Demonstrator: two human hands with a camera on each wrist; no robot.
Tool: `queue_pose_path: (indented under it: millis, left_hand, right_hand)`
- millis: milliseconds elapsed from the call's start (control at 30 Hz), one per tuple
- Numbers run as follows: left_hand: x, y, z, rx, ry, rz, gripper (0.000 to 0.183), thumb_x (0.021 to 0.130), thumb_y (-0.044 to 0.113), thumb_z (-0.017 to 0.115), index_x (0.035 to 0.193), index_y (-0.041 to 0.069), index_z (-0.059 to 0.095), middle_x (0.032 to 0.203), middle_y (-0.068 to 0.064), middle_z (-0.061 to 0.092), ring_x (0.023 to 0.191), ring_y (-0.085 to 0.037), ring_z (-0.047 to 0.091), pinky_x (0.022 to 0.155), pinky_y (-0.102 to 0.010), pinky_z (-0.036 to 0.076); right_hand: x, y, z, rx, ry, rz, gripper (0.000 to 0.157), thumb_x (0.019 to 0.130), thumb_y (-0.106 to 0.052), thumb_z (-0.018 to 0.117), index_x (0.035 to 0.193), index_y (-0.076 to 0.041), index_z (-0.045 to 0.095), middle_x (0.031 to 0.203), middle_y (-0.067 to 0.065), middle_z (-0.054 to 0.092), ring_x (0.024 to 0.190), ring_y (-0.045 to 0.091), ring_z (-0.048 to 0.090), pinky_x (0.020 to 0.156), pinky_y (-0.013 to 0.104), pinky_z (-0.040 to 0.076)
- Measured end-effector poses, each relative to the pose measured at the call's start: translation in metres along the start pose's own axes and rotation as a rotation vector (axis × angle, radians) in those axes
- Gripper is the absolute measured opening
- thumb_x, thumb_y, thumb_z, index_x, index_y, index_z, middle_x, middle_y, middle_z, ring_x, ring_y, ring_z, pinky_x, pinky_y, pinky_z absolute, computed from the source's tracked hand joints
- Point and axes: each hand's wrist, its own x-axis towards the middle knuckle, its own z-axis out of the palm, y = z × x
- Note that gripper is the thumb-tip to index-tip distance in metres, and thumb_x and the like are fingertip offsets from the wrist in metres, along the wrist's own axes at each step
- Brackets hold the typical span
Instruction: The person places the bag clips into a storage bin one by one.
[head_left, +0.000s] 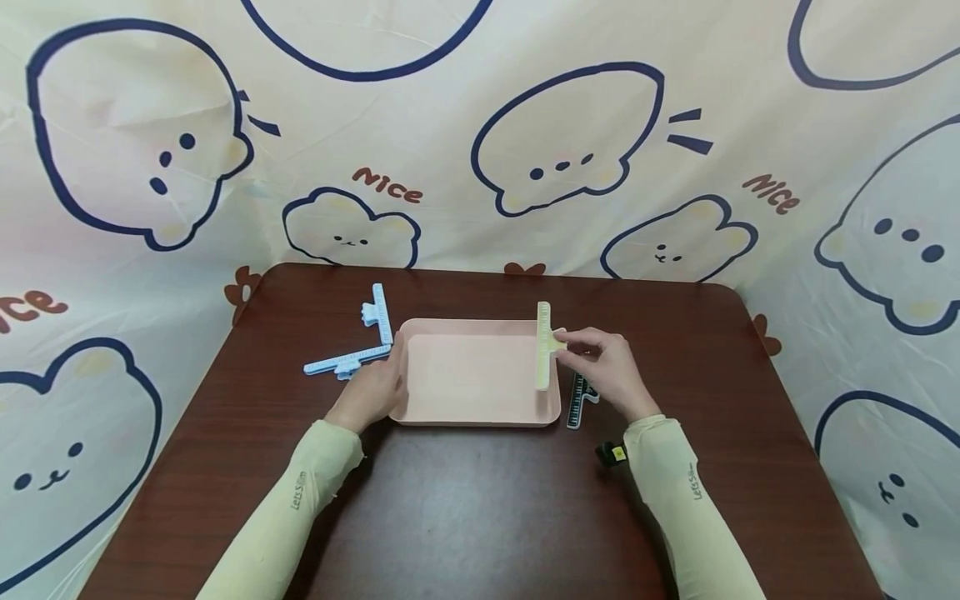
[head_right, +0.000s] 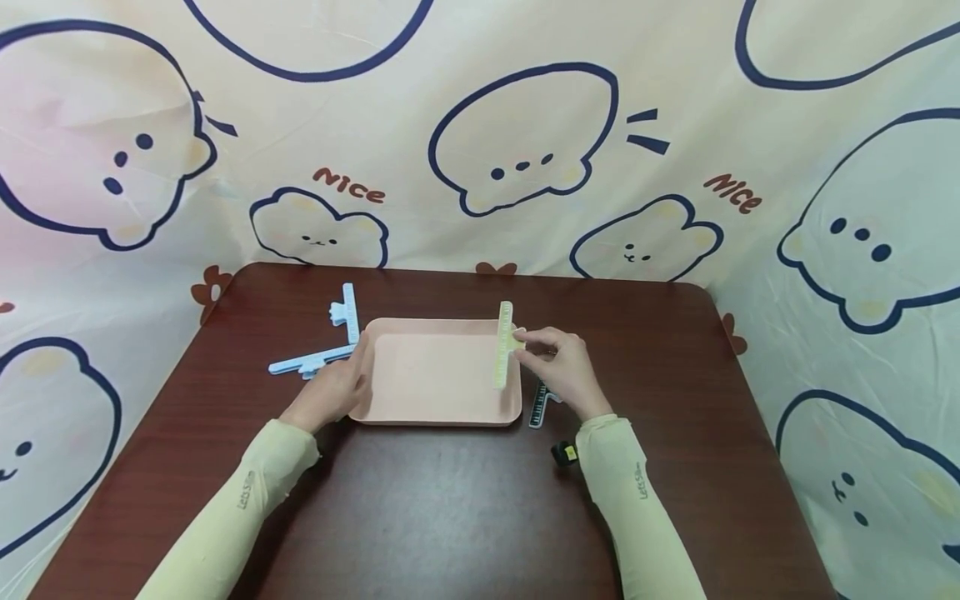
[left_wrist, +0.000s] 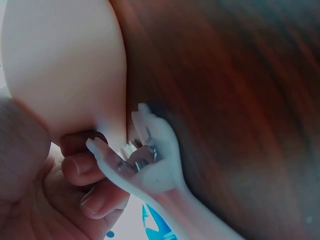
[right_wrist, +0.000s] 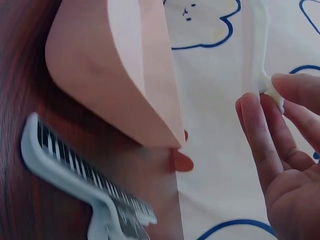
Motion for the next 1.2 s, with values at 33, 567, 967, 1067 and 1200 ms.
queue_pose_path:
  millis: [33, 567, 967, 1067, 1200]
  left_hand:
    - [0.000, 0.000, 0.000, -0.004, 0.005, 0.005, 0.079, 0.104, 0.012, 0.052, 0.164, -0.004, 0.003, 0.061, -0.001, 0.053, 0.047, -0.016, 0.049, 0.051, -0.030, 0.039]
    - [-0.001, 0.000, -0.001, -0.022, 0.032, 0.020, 0.079, 0.103, 0.010, 0.052, 0.164, -0.004, 0.005, 0.059, -0.002, 0.051, 0.045, -0.016, 0.047, 0.048, -0.030, 0.038]
    - [0.001, 0.001, -0.002, -0.019, 0.009, 0.001, 0.076, 0.105, 0.012, 0.049, 0.164, -0.003, 0.004, 0.060, -0.001, 0.053, 0.047, -0.015, 0.049, 0.051, -0.029, 0.039]
    - [0.001, 0.001, -0.002, -0.023, 0.005, -0.002, 0.076, 0.106, 0.012, 0.048, 0.164, -0.003, 0.003, 0.060, -0.001, 0.053, 0.047, -0.015, 0.050, 0.051, -0.029, 0.040]
    - [0.002, 0.001, -0.002, -0.036, 0.000, 0.003, 0.076, 0.106, 0.013, 0.048, 0.164, -0.002, 0.002, 0.060, -0.002, 0.054, 0.048, -0.015, 0.051, 0.052, -0.030, 0.041]
  right_hand:
    - [0.001, -0.001, 0.003, -0.002, -0.002, 0.002, 0.031, 0.091, -0.015, 0.081, 0.122, -0.012, 0.078, 0.124, 0.007, 0.074, 0.110, 0.022, 0.070, 0.086, 0.024, 0.058]
    - [0.009, -0.020, 0.050, -0.006, -0.066, -0.005, 0.027, 0.088, -0.011, 0.082, 0.115, -0.012, 0.081, 0.117, 0.008, 0.077, 0.095, 0.021, 0.074, 0.079, 0.031, 0.060]
    - [0.017, -0.034, 0.079, -0.043, -0.115, -0.004, 0.026, 0.089, -0.013, 0.080, 0.116, -0.012, 0.081, 0.114, 0.006, 0.077, 0.092, 0.018, 0.071, 0.083, 0.033, 0.059]
    - [0.019, -0.039, 0.084, -0.047, -0.123, 0.002, 0.026, 0.089, -0.011, 0.080, 0.115, -0.011, 0.081, 0.112, 0.006, 0.077, 0.091, 0.018, 0.070, 0.083, 0.033, 0.059]
    - [0.020, -0.043, 0.090, -0.062, -0.120, 0.020, 0.025, 0.089, -0.011, 0.080, 0.114, -0.012, 0.081, 0.111, 0.005, 0.077, 0.089, 0.017, 0.069, 0.081, 0.031, 0.058]
